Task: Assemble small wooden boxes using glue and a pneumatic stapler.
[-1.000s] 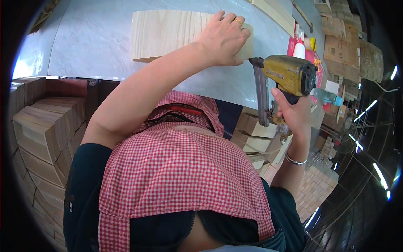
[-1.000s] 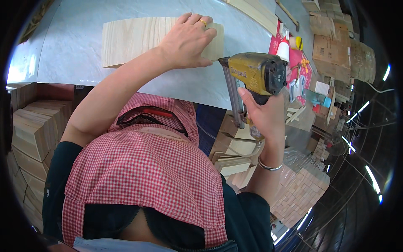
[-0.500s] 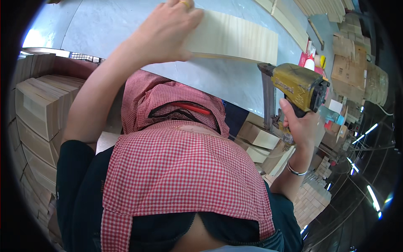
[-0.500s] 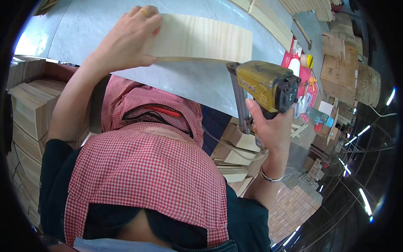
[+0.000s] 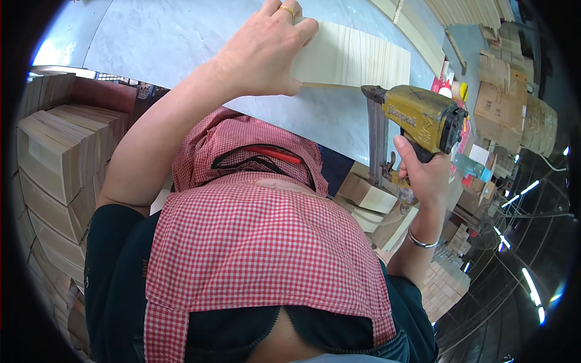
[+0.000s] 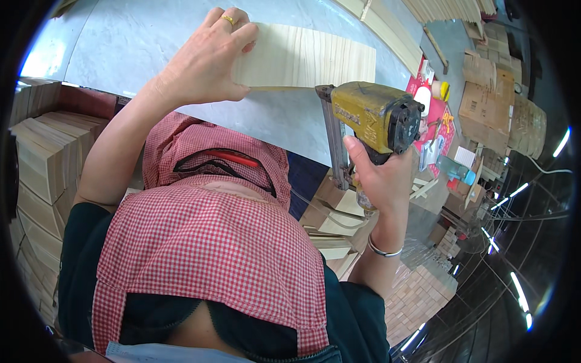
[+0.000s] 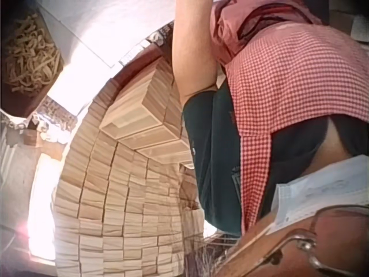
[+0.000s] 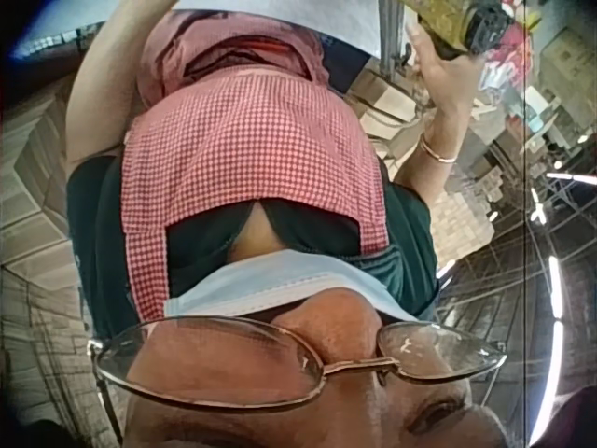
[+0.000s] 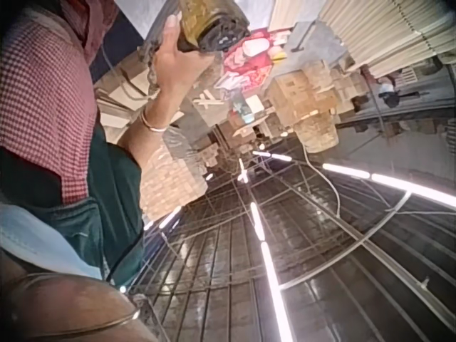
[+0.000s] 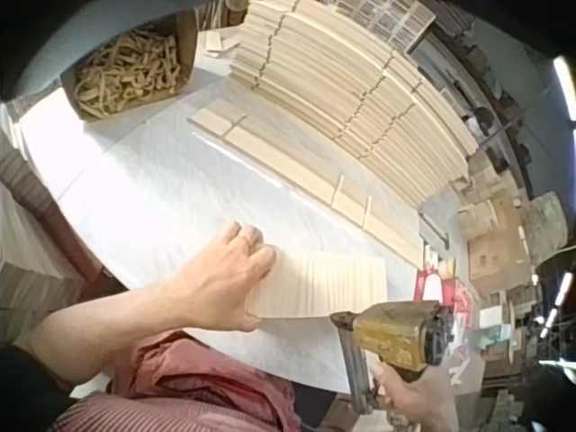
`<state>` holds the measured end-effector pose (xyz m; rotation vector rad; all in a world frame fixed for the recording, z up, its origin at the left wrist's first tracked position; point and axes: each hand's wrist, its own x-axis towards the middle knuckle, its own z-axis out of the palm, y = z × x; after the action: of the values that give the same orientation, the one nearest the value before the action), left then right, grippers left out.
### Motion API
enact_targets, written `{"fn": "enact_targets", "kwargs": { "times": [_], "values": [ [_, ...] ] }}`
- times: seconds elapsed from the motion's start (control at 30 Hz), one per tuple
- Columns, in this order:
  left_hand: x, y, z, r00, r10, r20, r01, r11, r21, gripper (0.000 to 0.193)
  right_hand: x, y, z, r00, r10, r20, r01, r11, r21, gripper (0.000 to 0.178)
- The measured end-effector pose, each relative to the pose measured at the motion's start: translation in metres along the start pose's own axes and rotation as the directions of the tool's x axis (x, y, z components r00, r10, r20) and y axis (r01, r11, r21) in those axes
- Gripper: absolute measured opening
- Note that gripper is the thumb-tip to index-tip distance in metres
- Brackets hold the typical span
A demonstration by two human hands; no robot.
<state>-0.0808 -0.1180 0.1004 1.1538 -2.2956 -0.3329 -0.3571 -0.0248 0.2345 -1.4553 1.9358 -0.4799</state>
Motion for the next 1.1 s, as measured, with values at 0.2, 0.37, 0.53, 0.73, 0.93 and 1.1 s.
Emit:
{"fn": "enact_targets", "kwargs": {
  "times": [0.2, 0.37, 0.53, 0.73, 0.93, 1.1],
  "values": [
    [0.001, 0.0, 0.0, 0.999, -0.027, 0.025, 0.028, 0.999, -0.039, 0.054, -0.003, 0.001, 0.004, 0.995, 0.092, -0.048, -0.09, 0.995, 0.041, 0.03],
    [0.001, 0.002, 0.001, 0.999, -0.026, 0.022, 0.027, 0.999, -0.044, 0.055, -0.003, 0.002, 0.004, 0.993, 0.104, -0.052, -0.102, 0.993, 0.053, 0.029],
    [0.001, 0.002, 0.002, 0.999, -0.027, 0.027, 0.028, 0.999, -0.037, 0.056, -0.005, 0.004, 0.009, 0.99, 0.128, -0.06, -0.123, 0.989, 0.079, 0.029],
    [-0.001, 0.005, -0.004, 0.999, -0.042, -0.002, 0.042, 0.993, -0.113, 0.047, -0.005, 0.0, 0.006, 0.988, 0.146, -0.057, -0.144, 0.989, 0.036, 0.032],
    [-0.019, -0.004, -0.004, 0.997, -0.059, -0.043, 0.049, 0.977, -0.206, 0.048, -0.015, -0.025, 0.011, 0.987, 0.145, -0.072, -0.149, 0.987, -0.055, 0.037],
    [-0.031, -0.012, 0.002, 0.994, -0.068, -0.089, 0.037, 0.949, -0.313, 0.061, -0.017, -0.027, 0.029, 0.989, -0.111, 0.098, 0.115, 0.992, -0.043, 0.042]
  ]
}}
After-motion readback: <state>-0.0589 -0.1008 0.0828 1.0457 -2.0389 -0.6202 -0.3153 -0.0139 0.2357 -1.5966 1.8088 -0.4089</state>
